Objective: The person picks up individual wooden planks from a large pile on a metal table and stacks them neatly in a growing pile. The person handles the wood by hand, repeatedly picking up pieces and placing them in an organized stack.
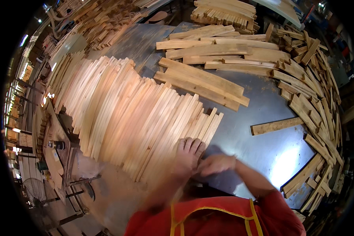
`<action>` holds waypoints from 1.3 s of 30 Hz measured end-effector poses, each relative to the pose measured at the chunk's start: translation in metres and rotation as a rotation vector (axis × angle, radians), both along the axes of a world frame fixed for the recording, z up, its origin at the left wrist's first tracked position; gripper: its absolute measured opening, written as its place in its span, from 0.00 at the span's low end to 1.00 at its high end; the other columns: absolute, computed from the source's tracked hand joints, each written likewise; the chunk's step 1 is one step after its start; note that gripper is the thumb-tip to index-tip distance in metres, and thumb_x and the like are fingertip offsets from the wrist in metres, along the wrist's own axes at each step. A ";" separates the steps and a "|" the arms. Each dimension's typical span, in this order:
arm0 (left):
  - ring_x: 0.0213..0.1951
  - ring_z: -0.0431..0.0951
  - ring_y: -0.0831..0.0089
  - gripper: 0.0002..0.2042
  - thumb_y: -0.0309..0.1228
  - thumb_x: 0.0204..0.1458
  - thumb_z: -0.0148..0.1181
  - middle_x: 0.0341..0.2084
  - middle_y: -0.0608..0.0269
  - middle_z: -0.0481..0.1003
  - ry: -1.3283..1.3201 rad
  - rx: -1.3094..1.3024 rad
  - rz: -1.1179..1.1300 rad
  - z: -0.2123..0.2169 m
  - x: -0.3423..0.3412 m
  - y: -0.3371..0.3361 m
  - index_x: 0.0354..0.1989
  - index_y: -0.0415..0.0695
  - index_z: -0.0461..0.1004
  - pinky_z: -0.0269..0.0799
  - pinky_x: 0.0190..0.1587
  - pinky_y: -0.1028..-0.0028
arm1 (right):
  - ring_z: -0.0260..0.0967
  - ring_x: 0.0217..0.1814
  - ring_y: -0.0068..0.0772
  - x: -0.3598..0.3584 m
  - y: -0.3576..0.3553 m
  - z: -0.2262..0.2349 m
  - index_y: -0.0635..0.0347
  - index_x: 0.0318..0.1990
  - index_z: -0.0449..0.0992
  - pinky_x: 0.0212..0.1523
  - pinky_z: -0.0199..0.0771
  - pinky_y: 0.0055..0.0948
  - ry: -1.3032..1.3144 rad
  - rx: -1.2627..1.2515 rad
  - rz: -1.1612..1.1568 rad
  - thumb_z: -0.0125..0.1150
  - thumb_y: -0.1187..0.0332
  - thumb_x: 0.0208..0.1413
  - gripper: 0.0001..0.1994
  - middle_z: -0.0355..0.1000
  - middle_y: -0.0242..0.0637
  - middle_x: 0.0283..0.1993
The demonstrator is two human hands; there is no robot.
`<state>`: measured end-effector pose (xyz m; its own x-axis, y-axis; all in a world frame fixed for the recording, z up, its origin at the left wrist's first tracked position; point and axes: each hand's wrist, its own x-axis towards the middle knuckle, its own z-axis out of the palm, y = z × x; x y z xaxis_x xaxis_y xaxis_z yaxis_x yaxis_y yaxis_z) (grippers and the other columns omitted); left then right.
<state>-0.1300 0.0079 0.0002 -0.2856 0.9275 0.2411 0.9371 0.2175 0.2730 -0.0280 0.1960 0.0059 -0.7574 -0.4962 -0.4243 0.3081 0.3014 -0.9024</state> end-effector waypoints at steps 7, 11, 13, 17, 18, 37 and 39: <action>0.53 0.73 0.52 0.24 0.35 0.38 0.65 0.49 0.56 0.75 -0.088 -0.107 0.025 0.021 -0.003 0.021 0.49 0.45 0.78 0.68 0.59 0.50 | 0.73 0.68 0.58 -0.108 0.220 0.014 0.64 0.70 0.70 0.71 0.72 0.50 0.309 0.988 -0.700 0.70 0.44 0.54 0.42 0.76 0.56 0.66; 0.51 0.74 0.54 0.25 0.34 0.37 0.63 0.47 0.57 0.75 -0.022 0.064 0.035 0.011 -0.004 0.022 0.49 0.47 0.78 0.69 0.57 0.51 | 0.72 0.70 0.60 -0.154 0.248 -0.015 0.63 0.72 0.65 0.68 0.75 0.48 0.156 1.220 -0.602 0.75 0.46 0.47 0.47 0.74 0.56 0.68; 0.50 0.74 0.54 0.25 0.34 0.36 0.63 0.47 0.57 0.74 -0.012 0.107 0.047 0.006 -0.004 0.025 0.49 0.47 0.79 0.69 0.57 0.51 | 0.72 0.70 0.60 -0.163 0.243 -0.015 0.63 0.72 0.65 0.67 0.76 0.47 0.077 1.173 -0.540 0.76 0.46 0.44 0.49 0.74 0.56 0.68; 0.49 0.74 0.54 0.24 0.33 0.36 0.63 0.48 0.58 0.74 -0.032 0.096 0.058 0.002 -0.003 0.024 0.48 0.48 0.79 0.70 0.55 0.51 | 0.76 0.65 0.59 -0.150 0.249 -0.017 0.64 0.69 0.69 0.65 0.77 0.45 0.111 1.038 -0.526 0.79 0.46 0.40 0.49 0.77 0.58 0.63; 0.49 0.74 0.54 0.24 0.33 0.36 0.63 0.48 0.58 0.74 -0.015 0.103 0.056 0.004 -0.002 0.024 0.48 0.48 0.79 0.71 0.54 0.51 | 0.76 0.64 0.59 -0.143 0.256 -0.017 0.65 0.68 0.70 0.64 0.77 0.44 0.110 0.993 -0.525 0.79 0.46 0.39 0.49 0.78 0.58 0.61; 0.66 0.65 0.53 0.34 0.48 0.47 0.66 0.61 0.58 0.70 0.035 -0.101 0.023 -0.004 0.007 -0.006 0.64 0.50 0.73 0.50 0.76 0.46 | 0.82 0.47 0.34 0.089 0.122 0.051 0.69 0.51 0.79 0.47 0.82 0.36 0.169 0.585 -1.117 0.79 0.66 0.46 0.25 0.84 0.49 0.44; 0.69 0.61 0.55 0.33 0.51 0.52 0.64 0.64 0.59 0.67 0.067 -0.169 0.031 -0.004 0.009 -0.007 0.66 0.52 0.72 0.47 0.76 0.47 | 0.79 0.48 0.33 0.150 0.066 0.023 0.66 0.61 0.72 0.49 0.82 0.35 -0.020 0.378 -1.301 0.85 0.68 0.47 0.35 0.81 0.41 0.50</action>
